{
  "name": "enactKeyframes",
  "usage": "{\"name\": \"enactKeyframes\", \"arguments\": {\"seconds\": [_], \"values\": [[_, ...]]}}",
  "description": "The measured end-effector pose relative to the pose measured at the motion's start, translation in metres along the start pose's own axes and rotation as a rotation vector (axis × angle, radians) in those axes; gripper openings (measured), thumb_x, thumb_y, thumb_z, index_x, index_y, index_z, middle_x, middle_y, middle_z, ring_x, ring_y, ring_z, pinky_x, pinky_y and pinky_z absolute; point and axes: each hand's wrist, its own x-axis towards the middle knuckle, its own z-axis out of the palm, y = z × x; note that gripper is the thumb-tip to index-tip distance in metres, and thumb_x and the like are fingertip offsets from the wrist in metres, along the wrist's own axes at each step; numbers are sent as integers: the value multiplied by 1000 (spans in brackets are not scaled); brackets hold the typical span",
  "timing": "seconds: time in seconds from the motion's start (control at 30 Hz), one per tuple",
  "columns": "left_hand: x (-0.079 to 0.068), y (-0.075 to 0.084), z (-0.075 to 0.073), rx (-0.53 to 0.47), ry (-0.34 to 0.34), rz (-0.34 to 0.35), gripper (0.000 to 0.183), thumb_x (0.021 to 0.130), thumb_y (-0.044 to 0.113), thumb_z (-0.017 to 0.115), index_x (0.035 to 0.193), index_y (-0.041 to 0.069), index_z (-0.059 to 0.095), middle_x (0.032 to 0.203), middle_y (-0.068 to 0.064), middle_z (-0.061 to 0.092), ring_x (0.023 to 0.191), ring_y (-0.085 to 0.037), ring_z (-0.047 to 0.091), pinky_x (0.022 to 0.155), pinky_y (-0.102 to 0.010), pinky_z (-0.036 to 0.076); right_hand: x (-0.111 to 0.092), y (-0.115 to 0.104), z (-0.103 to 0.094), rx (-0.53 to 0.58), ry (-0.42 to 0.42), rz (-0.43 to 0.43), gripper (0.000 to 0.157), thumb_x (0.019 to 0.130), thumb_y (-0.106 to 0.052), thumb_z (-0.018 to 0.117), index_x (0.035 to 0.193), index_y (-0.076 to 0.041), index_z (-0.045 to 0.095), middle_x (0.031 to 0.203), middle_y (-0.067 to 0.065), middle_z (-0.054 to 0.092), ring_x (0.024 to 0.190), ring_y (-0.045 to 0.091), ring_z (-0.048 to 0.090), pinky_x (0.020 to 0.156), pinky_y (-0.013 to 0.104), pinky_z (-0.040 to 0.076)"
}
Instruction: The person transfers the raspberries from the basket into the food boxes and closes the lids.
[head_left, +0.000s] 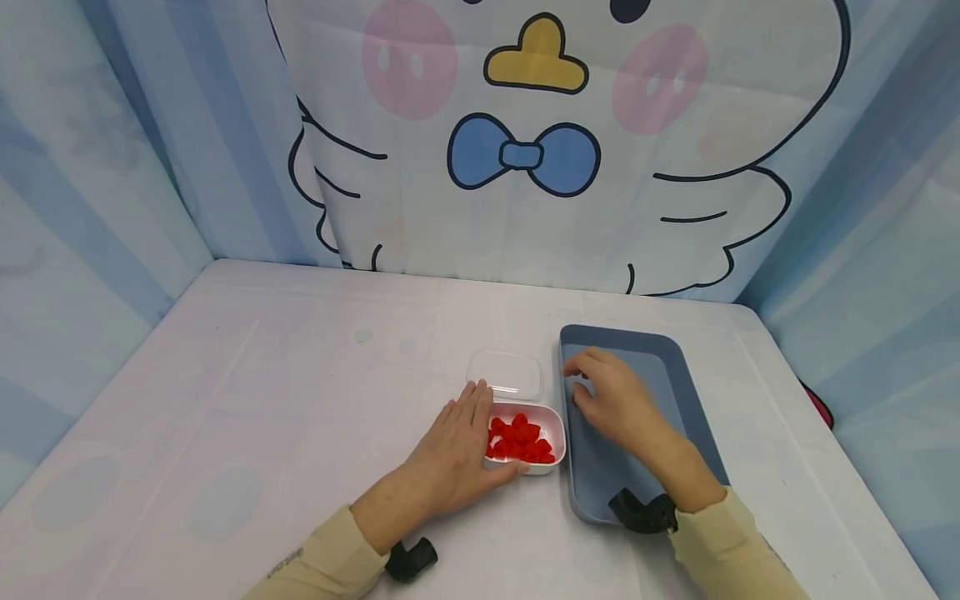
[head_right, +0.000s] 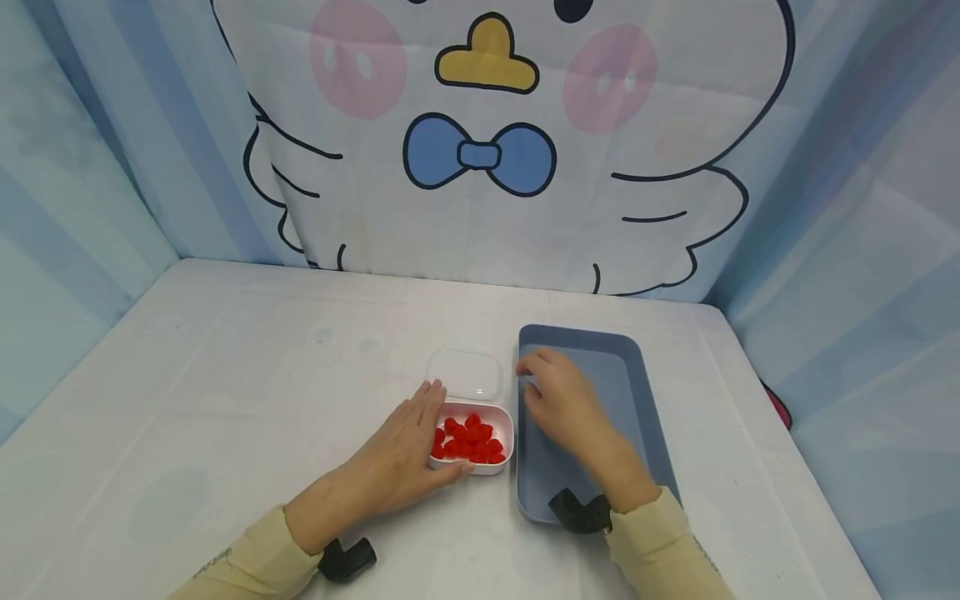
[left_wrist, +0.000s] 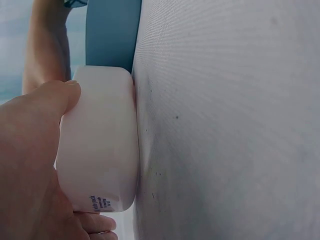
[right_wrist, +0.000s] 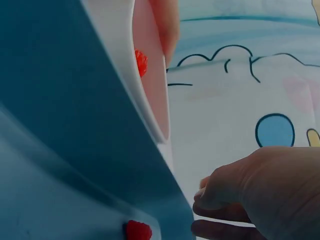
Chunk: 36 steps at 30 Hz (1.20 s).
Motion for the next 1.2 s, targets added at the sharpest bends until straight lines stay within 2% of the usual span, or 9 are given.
{"name": "enactKeyframes", "arguments": {"seconds": [0.47, 0.67, 1.2], "values": [[0, 0, 0, -18, -3, -7, 105, 82, 60, 69, 157, 6, 21, 163, -12, 26, 152, -31, 24, 119, -51, 31, -1, 12, 6, -28, -98, 86, 18, 82, 3, 70, 99, -2, 71, 98, 12, 67, 85, 25, 64, 79, 44, 58], [0, 0, 0, -12, -5, -4, 103, 83, 61, 67, 157, 5, 21, 163, -12, 26, 152, -31, 24, 120, -50, 30, -1, 15, 8, -36, -153, 96, 17, 82, 2, 71, 98, -2, 71, 94, 10, 66, 84, 26, 64, 81, 47, 57], [1, 0, 0, -12, -2, -2, 102, 84, 61, 66, 156, 5, 22, 163, -13, 27, 152, -31, 25, 120, -51, 30, 2, 18, 13, -60, -205, 120, 17, 82, 1, 70, 98, -2, 71, 88, 9, 64, 76, 20, 57, 72, 40, 56]]}}
